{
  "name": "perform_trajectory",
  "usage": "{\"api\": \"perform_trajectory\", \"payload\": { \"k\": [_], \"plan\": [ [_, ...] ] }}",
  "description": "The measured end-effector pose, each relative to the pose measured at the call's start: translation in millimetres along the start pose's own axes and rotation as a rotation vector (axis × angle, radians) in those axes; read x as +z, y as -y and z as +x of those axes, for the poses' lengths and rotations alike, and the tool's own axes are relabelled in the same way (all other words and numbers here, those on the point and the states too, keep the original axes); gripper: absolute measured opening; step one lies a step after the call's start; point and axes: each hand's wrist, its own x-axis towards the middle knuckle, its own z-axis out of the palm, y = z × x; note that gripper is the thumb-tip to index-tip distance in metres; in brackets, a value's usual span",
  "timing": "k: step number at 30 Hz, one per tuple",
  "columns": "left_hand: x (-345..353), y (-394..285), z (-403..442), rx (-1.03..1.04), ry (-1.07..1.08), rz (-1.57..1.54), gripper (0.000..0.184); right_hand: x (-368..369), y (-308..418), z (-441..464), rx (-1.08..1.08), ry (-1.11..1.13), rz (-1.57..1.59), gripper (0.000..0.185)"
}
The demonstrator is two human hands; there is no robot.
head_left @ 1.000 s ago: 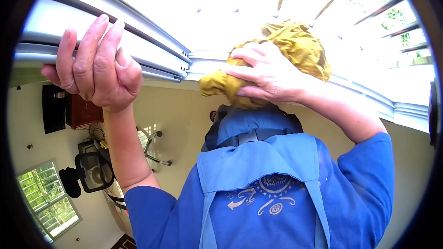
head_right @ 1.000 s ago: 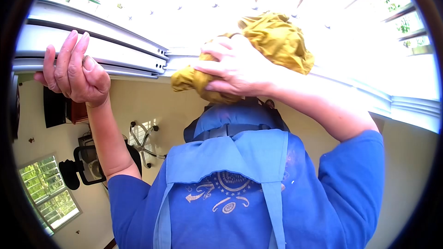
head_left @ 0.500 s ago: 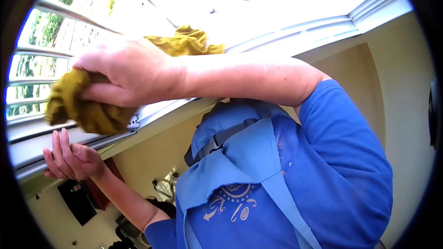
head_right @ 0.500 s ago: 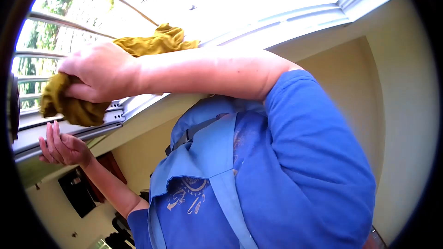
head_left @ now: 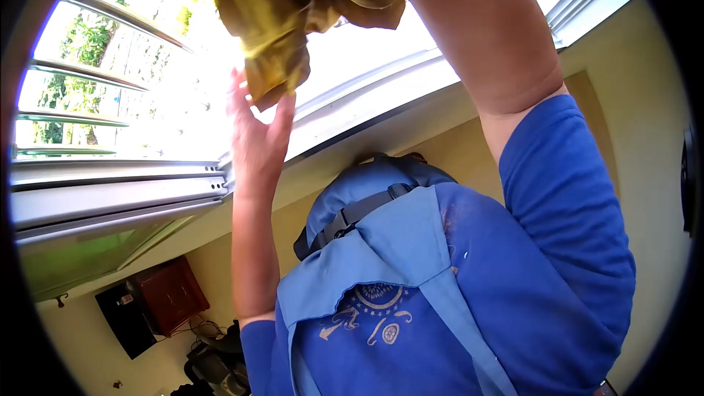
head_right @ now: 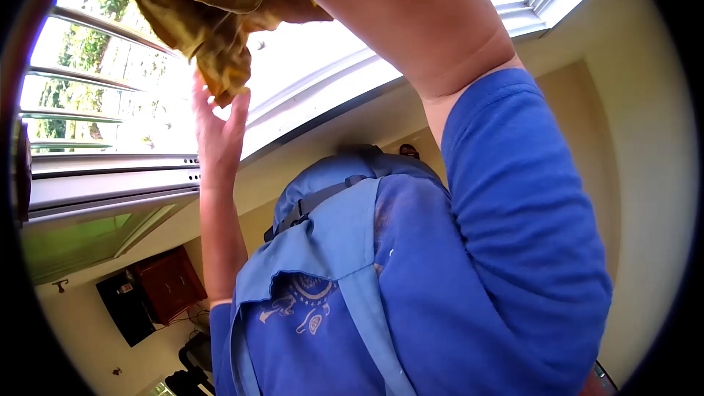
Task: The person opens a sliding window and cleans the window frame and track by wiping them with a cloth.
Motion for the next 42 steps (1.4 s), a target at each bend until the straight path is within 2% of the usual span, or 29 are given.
{"api": "perform_trajectory", "payload": {
  "k": [1, 3, 5, 6, 7, 8, 9, 10, 11, 14, 16, 17, 19, 20, 22, 26, 31, 32, 33, 34, 35, 39, 40, 41, 42],
  "plan": [
    [18, -4, 9, 0.036, 0.050, -0.338, 0.053, -5, 3, -8, 0.015, -0.002, -0.030, 0.030],
    [31, 8, 26, 0.076, 0.171, -0.425, 0.035, -19, 13, -31, 0.051, -0.017, -0.090, 0.031],
    [47, -27, 19, 0.005, 0.171, -0.613, 0.028, -37, 24, -57, 0.083, -0.049, -0.147, 0.033],
    [55, -31, 16, 0.032, 0.133, -0.549, 0.026, -47, 30, -71, 0.103, -0.072, -0.171, 0.033],
    [58, -37, 13, -0.012, 0.151, -0.291, 0.025, -57, 37, -83, 0.121, -0.094, -0.199, 0.034],
    [60, -54, 6, -0.056, 0.239, -0.246, 0.023, -66, 42, -96, 0.136, -0.116, -0.217, 0.035],
    [74, -43, 6, 0.361, 0.108, 0.058, 0.017, -76, 48, -108, 0.149, -0.140, -0.239, 0.036],
    [93, -35, 6, 0.425, 0.132, 0.148, 0.021, -85, 55, -119, 0.160, -0.163, -0.259, 0.036],
    [105, -33, 7, 0.497, 0.146, 0.268, 0.018, -94, 60, -129, 0.168, -0.190, -0.272, 0.037],
    [141, -10, 10, 0.468, 0.261, 0.413, 0.014, -115, 71, -154, 0.200, -0.259, -0.313, 0.040],
    [141, -20, 15, 0.556, 0.367, 0.554, 0.014, -127, 74, -164, 0.219, -0.290, -0.328, 0.041],
    [137, -19, 14, 0.535, 0.375, 0.551, 0.014, -130, 70, -169, 0.237, -0.301, -0.330, 0.042],
    [130, -29, 8, 0.364, 0.519, 0.583, 0.029, -136, 65, -176, 0.259, -0.320, -0.332, 0.044],
    [128, -26, 2, 0.358, 0.529, 0.586, 0.029, -137, 61, -179, 0.269, -0.326, -0.325, 0.044],
    [118, -19, -10, 0.413, 0.376, 0.671, 0.041, -137, 51, -183, 0.291, -0.325, -0.309, 0.046],
    [75, -7, -31, 0.352, 0.286, 0.785, 0.047, -130, 25, -189, 0.347, -0.290, -0.256, 0.049],
    [-5, 6, -58, 0.227, 0.215, 1.060, 0.047, -111, 3, -195, 0.434, -0.191, -0.182, 0.054],
    [-20, 18, -65, 0.292, 0.113, 1.125, 0.049, -107, -1, -196, 0.459, -0.159, -0.164, 0.055],
    [-36, 18, -70, 0.243, 0.109, 1.195, 0.050, -100, -3, -198, 0.494, -0.111, -0.148, 0.056],
    [-51, 15, -75, 0.027, 0.191, 1.257, 0.049, -93, -8, -198, 0.536, -0.059, -0.116, 0.056],
    [-63, 16, -77, -0.102, 0.191, 1.309, 0.048, -84, -13, -201, 0.596, -0.007, -0.086, 0.057],
    [-78, 35, -84, 0.062, 0.049, 1.317, 0.040, -59, -33, -197, 0.874, 0.177, -0.029, 0.052],
    [-80, 36, -82, -0.059, 0.112, 1.334, 0.033, -61, -36, -194, 0.762, 0.359, -0.196, 0.054],
    [-79, 33, -79, -0.061, 0.065, 1.208, 0.025, -64, -39, -193, 0.653, 0.535, -0.366, 0.056],
    [-82, 34, -79, -0.009, 0.004, 1.109, 0.023, -65, -45, -198, 0.528, 0.520, -0.380, 0.052]
  ]
}}
